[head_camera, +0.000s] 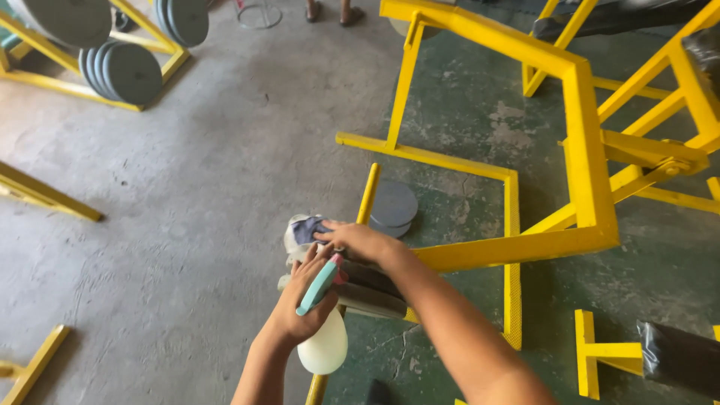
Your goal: The recorder is cleaning and sanitizing various yellow gym machines and padded benches using a spray bottle and a cloth.
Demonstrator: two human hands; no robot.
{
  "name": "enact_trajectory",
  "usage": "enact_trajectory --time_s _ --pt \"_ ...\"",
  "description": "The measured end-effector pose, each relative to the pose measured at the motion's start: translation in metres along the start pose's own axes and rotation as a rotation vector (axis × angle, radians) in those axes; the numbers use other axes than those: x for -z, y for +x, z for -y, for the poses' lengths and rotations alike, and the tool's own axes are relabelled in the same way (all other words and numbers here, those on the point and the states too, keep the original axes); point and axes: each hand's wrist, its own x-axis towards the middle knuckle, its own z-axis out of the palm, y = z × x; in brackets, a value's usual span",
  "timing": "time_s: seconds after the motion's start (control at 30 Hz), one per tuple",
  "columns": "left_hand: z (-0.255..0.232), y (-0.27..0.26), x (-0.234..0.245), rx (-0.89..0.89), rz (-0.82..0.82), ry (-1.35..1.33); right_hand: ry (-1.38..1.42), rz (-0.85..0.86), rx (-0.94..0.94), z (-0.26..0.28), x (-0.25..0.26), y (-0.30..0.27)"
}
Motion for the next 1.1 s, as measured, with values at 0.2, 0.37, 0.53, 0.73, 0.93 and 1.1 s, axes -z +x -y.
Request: enact_trajectory --time_s 0.2,0.37,0.53,0.73,0.93,1.1 --pt "-0.005 0.0 -0.002 0.133 -0.039 -0.007 0.169 -0.243 -0.029 -0.04 0.003 -0.132" --pt "0.0 0.003 -0.01 0.055 -0.099 0.018 0.381 -0.334 -0.226 -0.064 0.025 -0.182" --pt "-0.005 0.003 -0.013 0.068 -0.119 0.018 0.547 -0.414 -0.64 -0.074 0.052 -0.114" --pt "-0.016 0.004 -0.01 0.125 -0.107 -0.005 0.227 -0.951 -0.333 -0.13 0.022 -0.01" --pt "-0.009 0.006 -0.018 0.058 -0.132 0.01 -0.003 -0.649 -0.411 -0.115 -0.011 -0.011" --pt "-0.016 0.008 -0.018 0.117 -0.117 0.084 0.014 -0.319 -0.337 -0.037 0.006 -0.065"
